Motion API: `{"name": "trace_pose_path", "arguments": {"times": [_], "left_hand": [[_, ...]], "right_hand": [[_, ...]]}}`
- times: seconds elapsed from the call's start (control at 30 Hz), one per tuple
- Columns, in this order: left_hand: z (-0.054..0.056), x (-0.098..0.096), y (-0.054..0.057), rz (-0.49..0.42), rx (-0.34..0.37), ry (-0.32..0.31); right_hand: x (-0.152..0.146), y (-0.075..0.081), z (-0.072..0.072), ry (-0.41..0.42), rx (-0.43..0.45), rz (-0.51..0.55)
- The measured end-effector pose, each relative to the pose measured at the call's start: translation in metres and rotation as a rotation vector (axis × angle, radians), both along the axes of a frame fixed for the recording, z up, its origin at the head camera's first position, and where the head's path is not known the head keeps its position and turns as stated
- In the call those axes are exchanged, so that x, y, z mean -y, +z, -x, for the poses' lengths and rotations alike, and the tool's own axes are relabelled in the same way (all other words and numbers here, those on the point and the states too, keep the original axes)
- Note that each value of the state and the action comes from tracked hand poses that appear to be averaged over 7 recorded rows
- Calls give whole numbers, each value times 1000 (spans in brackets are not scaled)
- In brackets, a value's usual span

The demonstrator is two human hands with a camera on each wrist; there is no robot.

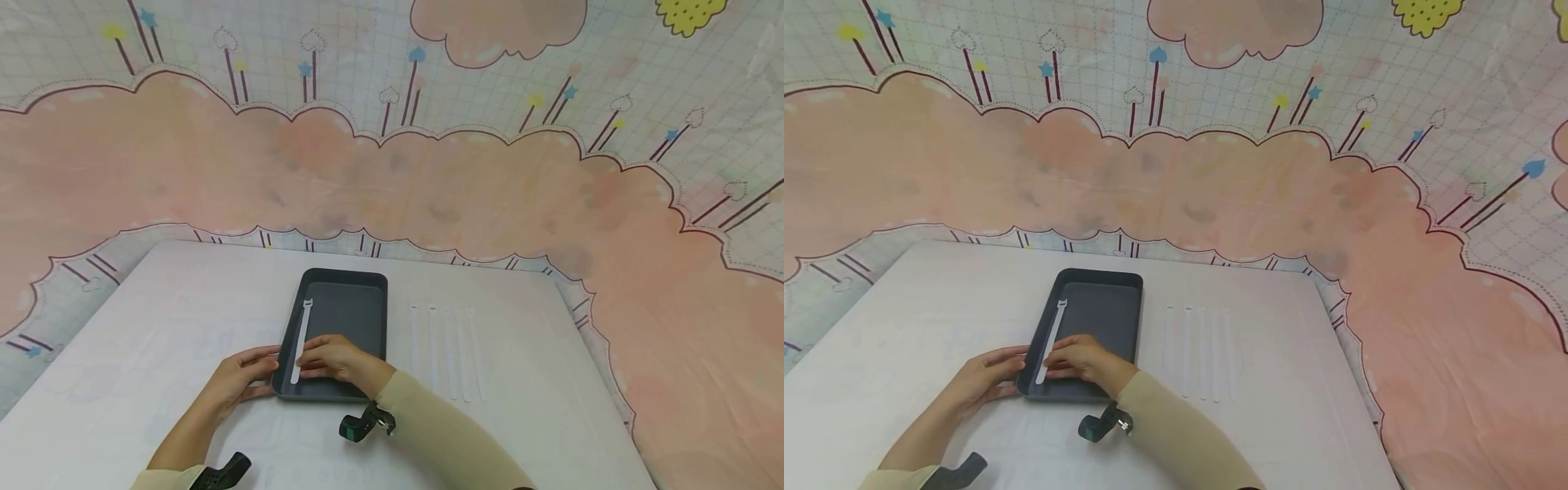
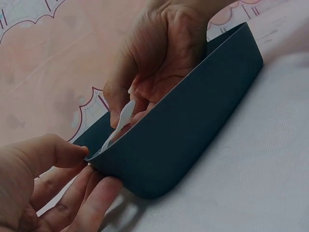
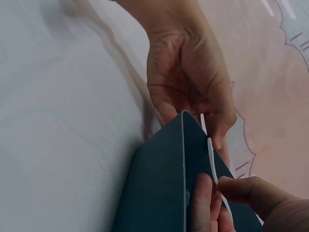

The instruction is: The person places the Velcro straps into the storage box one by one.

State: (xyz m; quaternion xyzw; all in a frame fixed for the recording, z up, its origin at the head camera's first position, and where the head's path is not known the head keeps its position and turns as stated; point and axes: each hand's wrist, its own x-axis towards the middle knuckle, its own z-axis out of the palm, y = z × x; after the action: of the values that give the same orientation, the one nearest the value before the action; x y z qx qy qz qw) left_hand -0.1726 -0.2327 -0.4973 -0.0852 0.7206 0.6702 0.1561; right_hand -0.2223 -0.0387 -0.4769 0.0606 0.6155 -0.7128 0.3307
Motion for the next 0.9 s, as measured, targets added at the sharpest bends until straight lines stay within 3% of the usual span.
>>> {"name": "trace_pose_path", "arguments": {"times": [0.3,0.47,0.67,0.9], "left_hand": [[-2,-2,2,2,4,12],[-2,-3,2,3,-1,12],[-3,-2,-3,-1,-14,14],[-4,0,-6,-13,-30,6]], "right_hand": [[7,1,3,15,-64,-52],[9,1,8,57,-99,-131],[13,-1,12,49,-135,-193],[18,-3,9,72,-249,-338]]}}
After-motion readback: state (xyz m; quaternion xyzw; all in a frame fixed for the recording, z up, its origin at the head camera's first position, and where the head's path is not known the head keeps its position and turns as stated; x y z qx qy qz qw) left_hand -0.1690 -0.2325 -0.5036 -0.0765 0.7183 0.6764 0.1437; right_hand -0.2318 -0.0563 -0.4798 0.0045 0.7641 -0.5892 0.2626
